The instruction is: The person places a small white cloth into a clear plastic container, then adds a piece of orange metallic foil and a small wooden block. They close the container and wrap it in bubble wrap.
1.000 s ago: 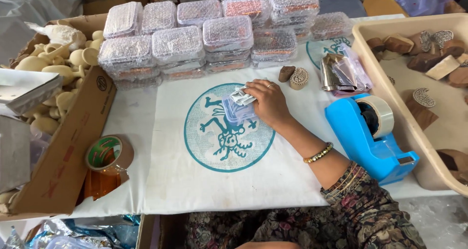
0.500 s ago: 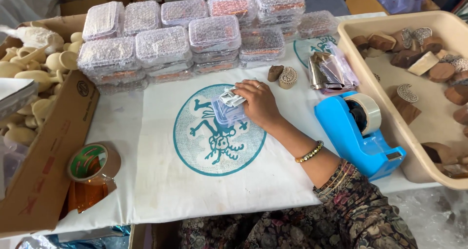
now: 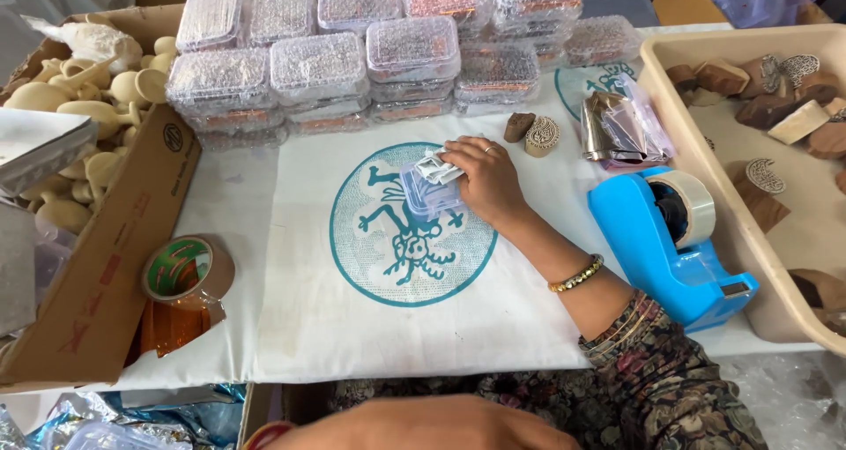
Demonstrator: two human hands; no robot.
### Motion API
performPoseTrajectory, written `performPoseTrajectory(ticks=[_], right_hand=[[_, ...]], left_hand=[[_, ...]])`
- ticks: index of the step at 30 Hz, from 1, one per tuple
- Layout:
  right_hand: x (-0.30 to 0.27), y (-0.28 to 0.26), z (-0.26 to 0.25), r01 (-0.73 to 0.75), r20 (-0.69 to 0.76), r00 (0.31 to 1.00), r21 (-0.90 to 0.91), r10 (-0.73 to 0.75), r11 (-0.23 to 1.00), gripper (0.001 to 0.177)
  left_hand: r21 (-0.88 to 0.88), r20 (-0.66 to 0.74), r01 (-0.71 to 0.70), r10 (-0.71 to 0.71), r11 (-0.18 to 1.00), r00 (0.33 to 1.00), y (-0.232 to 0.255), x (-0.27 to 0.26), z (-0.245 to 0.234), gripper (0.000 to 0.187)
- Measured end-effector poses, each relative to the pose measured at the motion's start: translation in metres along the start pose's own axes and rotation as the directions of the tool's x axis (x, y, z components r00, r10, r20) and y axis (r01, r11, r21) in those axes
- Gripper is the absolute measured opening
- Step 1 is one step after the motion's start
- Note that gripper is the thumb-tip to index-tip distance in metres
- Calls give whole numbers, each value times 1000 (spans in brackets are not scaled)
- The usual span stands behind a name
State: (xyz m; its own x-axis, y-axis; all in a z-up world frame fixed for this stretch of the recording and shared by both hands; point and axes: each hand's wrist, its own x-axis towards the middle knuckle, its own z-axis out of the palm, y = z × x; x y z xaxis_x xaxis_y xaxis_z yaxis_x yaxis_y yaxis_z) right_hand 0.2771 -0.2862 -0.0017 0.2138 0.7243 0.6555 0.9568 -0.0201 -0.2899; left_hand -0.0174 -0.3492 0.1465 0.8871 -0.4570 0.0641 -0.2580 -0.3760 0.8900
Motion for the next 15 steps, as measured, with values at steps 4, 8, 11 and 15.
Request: performPoseTrajectory(ticks=[4,8,11,15], right_hand=[[3,-1,-3,9,-31,999,-21,-9,1000,40],[2,-4,-5,1,-10,1000,-19,-1,1000,44],[5,-5,-7,-40,11,999,-45,41,998,47],[2,1,-2,-2,11,1000,-39,2,999,41]], left_hand=[[59,76,28,-33,998,997,-35,7,-41,27],[341,-583,266,-19,902,812,-118,23,-100,56],[510,-745,464,103,724,659,-160,28,-138,133],[301,-733,437,-88,847,674,-213,38,-154,148]])
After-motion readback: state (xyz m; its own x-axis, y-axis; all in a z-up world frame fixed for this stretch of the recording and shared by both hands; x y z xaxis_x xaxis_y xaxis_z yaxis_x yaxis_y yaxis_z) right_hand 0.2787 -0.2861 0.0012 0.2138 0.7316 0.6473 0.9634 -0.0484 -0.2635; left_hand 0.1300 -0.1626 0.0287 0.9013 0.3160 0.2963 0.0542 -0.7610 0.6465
